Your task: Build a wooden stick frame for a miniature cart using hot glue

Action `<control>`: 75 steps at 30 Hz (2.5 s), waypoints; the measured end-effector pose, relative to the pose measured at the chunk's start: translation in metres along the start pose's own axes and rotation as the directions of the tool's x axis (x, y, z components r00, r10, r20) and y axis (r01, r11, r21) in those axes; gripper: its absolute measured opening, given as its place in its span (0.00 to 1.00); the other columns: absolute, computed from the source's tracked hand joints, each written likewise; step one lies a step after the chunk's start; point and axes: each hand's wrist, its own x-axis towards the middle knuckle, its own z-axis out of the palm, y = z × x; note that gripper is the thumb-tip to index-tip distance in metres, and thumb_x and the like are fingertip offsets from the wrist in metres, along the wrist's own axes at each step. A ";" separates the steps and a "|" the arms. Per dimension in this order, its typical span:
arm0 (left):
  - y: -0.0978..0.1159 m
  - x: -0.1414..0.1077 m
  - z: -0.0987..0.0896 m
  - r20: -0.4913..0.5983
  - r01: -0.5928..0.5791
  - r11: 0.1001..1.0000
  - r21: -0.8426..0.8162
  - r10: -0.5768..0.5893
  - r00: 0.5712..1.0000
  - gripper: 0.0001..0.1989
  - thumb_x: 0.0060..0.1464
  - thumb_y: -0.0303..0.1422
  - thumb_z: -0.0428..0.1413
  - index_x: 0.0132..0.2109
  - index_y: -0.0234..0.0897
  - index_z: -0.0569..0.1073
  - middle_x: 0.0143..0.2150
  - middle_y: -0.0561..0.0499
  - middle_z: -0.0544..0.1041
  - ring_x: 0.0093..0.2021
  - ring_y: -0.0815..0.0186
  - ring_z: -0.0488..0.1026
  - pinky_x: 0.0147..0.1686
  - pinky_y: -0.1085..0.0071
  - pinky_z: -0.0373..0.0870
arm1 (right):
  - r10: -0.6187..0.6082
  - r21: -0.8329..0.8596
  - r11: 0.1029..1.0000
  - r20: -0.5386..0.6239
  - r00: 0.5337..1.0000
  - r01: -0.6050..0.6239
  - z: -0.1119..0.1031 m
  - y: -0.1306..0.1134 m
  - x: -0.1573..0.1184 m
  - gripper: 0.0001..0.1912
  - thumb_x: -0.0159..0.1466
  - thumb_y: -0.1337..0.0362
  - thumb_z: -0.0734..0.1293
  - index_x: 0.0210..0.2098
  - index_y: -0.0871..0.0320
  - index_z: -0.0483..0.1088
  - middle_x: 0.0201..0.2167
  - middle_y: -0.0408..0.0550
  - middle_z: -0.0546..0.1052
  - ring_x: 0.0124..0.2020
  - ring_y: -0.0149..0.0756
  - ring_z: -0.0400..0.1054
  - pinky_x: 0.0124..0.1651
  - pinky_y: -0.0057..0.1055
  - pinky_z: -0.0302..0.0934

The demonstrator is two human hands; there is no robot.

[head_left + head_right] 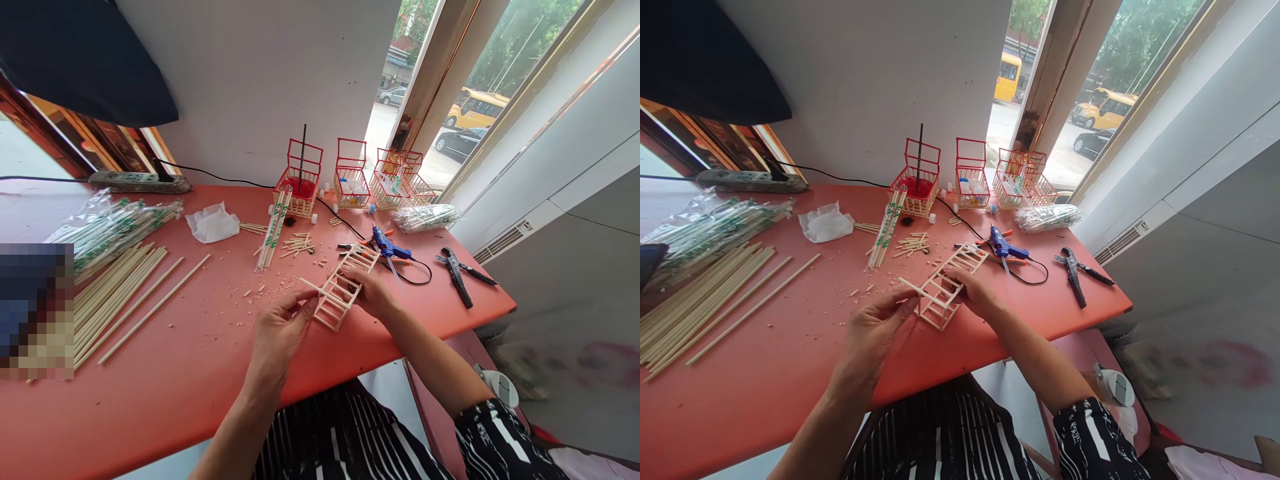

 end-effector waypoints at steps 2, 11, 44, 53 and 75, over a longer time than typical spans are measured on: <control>0.003 0.000 0.000 -0.007 -0.012 1.000 -0.016 0.012 1.000 0.19 0.45 0.47 0.67 0.40 0.40 0.84 0.38 0.48 0.84 0.40 0.59 0.79 0.42 0.66 0.74 | 0.004 -0.011 1.000 0.017 1.000 -0.004 0.000 0.000 0.000 0.21 0.52 0.52 0.75 0.26 0.55 0.60 0.18 0.35 0.60 0.19 0.26 0.53 0.22 0.26 0.48; 0.003 0.002 -0.004 0.038 0.019 1.000 -0.012 -0.019 0.999 0.20 0.46 0.46 0.68 0.43 0.39 0.84 0.35 0.49 0.83 0.37 0.62 0.78 0.37 0.70 0.73 | -0.039 -0.036 0.998 0.100 0.994 0.043 -0.001 0.000 0.001 0.28 0.53 0.38 0.74 0.29 0.56 0.64 0.17 0.34 0.57 0.18 0.25 0.48 0.20 0.26 0.43; 0.038 0.023 0.003 0.108 0.069 0.965 -0.253 -0.043 0.993 0.15 0.42 0.43 0.70 0.31 0.36 0.80 0.29 0.53 0.77 0.35 0.68 0.72 0.43 0.71 0.67 | -0.039 -0.053 0.997 0.231 0.972 0.053 -0.019 0.009 0.002 0.44 0.57 0.23 0.58 0.47 0.57 0.73 0.19 0.38 0.66 0.19 0.28 0.54 0.23 0.27 0.44; 0.044 0.035 -0.017 0.117 0.036 0.991 -0.126 -0.022 0.993 0.13 0.42 0.43 0.67 0.28 0.38 0.78 0.28 0.52 0.75 0.35 0.66 0.69 0.42 0.70 0.65 | -0.089 -0.197 0.968 0.316 0.944 0.157 -0.021 -0.007 -0.011 0.43 0.58 0.27 0.64 0.53 0.59 0.72 0.32 0.48 0.74 0.30 0.31 0.63 0.24 0.24 0.47; 0.058 0.008 -0.056 0.430 -0.386 0.861 0.330 0.227 0.874 0.11 0.57 0.43 0.59 0.34 0.40 0.79 0.35 0.50 0.81 0.41 0.61 0.78 0.42 0.69 0.72 | -0.273 -0.647 0.731 0.016 0.962 0.218 -0.071 -0.080 -0.047 0.26 0.67 0.41 0.65 0.38 0.59 0.78 0.29 0.47 0.76 0.25 0.27 0.63 0.25 0.26 0.52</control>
